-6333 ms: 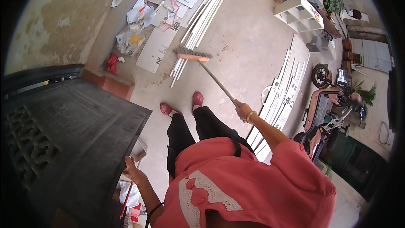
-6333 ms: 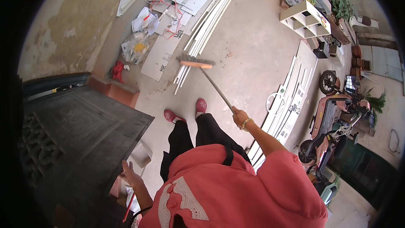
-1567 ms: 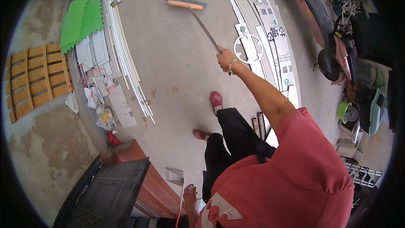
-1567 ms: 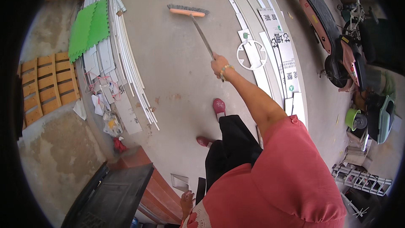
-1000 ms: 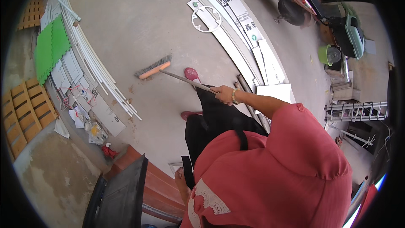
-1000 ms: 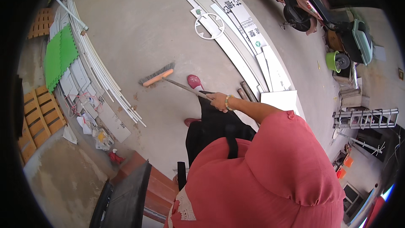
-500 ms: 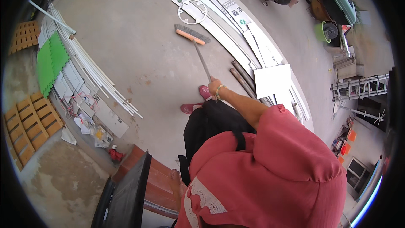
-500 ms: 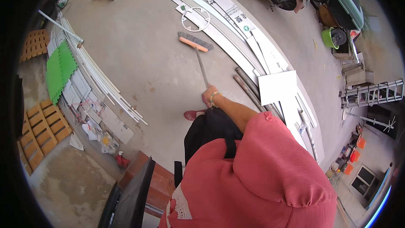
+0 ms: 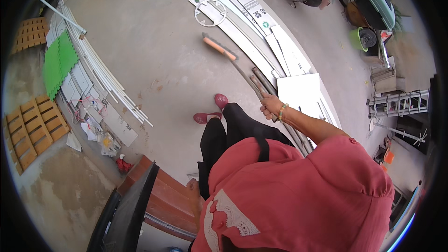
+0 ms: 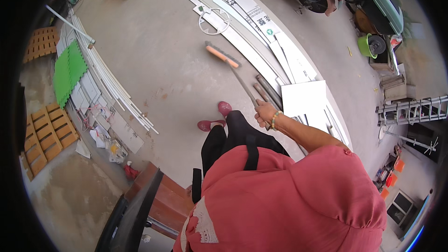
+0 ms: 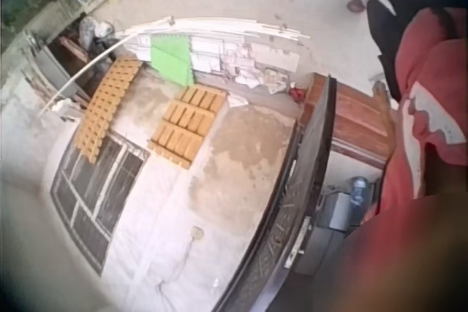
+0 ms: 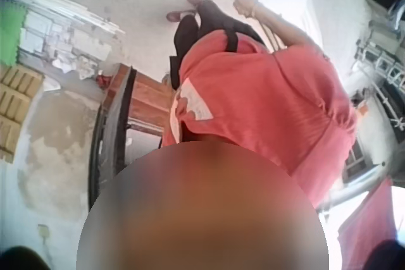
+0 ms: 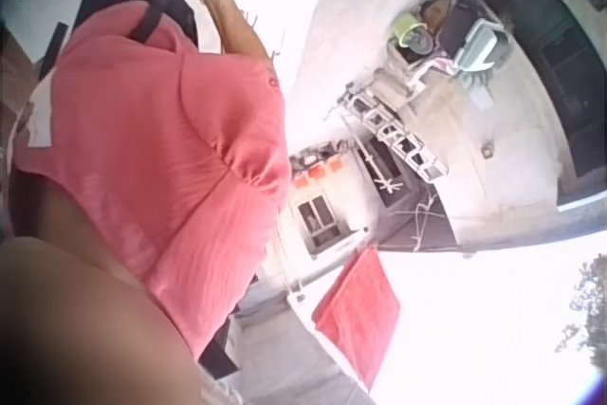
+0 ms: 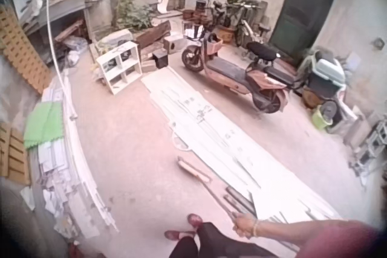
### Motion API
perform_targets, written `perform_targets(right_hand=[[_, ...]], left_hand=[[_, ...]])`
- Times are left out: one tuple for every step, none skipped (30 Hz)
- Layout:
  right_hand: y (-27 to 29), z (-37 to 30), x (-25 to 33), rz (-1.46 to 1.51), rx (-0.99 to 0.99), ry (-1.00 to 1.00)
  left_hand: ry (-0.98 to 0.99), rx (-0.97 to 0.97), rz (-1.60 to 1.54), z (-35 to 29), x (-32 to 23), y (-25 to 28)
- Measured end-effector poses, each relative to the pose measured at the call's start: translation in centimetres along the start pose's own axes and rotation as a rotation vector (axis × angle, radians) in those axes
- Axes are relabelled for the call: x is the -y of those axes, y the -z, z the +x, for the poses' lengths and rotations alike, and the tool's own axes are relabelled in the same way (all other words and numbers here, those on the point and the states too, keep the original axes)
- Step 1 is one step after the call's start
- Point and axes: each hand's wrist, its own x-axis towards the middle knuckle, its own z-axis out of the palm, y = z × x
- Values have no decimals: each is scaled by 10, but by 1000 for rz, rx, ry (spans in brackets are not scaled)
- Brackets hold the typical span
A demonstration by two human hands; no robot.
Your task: The person ties a cardboard box with string while sitting on a stool, then stands up and moves the box aside. They pick up a broom and dustpan and sweep the floor, collecting debris into the dustpan. The person continues sweeping the floor and stairs, gathering dust and small debris.
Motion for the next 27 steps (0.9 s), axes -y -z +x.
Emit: perform_targets(right_hand=[[-7, 12, 1, 14, -43, -3], [-16, 29, -2, 30, -83, -7], [-28, 59, -16, 127, -182, 8], [-38, 103, -53, 271, -19, -60], [-48, 147, -90, 405, 147, -150], [-58, 186, -121, 511, 299, -247], [-88, 169, -119, 478, 461, -219], [-115, 144, -111, 448, 613, -179], [-133, 131, -105, 593, 532, -344], [-141, 112, -92, 612, 494, -432], [-148, 91, -77, 632, 450, -518], [-145, 66, -50, 540, 447, -514], [-137, 54, -27, 460, 434, -494], [-121, 51, -12, 438, 509, -508], [-116, 26, 17, 297, 434, -422], [-99, 25, 32, 418, 524, -548], [-93, 10, 51, 347, 506, -431], [-88, 8, 64, 272, 530, -387], [-85, 14, 72, 210, 639, -365], [-95, 16, 77, 30, 545, -265], [-113, 12, 84, -192, 491, -143], [-137, 11, 90, -413, 437, -18], [-162, 19, 92, -525, 411, 78], [-190, 29, 95, -637, 384, 182], [-221, 39, 96, -639, 364, 198], [-251, 52, 96, -639, 338, 214], [-277, 72, 98, -624, 392, 211]], left_hand=[[-25, 4, -25, 3, 20, 1], [-52, 5, -46, 2, 31, 2], [-56, 12, -2, -5, 33, 1], [-62, 30, 48, -11, 28, -4], [-68, 48, 99, -15, 24, -8], [-97, 40, 168, -18, 20, -10], [-118, -1, 219, -21, 30, -9], [-135, -31, 269, -25, 38, -10], [-113, -50, 346, -29, 29, -16], [-70, -31, 215, -27, 43, -11], [-32, -8, 81, -18, 65, -5], [3, 18, -60, -14, 83, -1], [-114, -40, 76, -18, 70, -17], [-93, -38, 76, -21, 65, -23], [-69, -41, 72, -24, 67, -27], [-51, -35, 69, -24, 64, -31], [-24, -19, 102, -24, 60, -34], [-34, -32, 88, -23, 62, -34], [-43, -50, 75, -24, 67, -34], [-50, -64, 68, -23, 70, -32], [-43, -67, 69, -24, 71, -27], [-49, -83, 70, -27, 73, -19], [-56, -96, 74, -32, 73, -10], [-69, -109, 75, -32, 76, 0], [-15, -110, 32, -32, 87, 14], [-4, -121, 21, -32, 94, 29], [4, -129, 11, -34, 99, 43]])
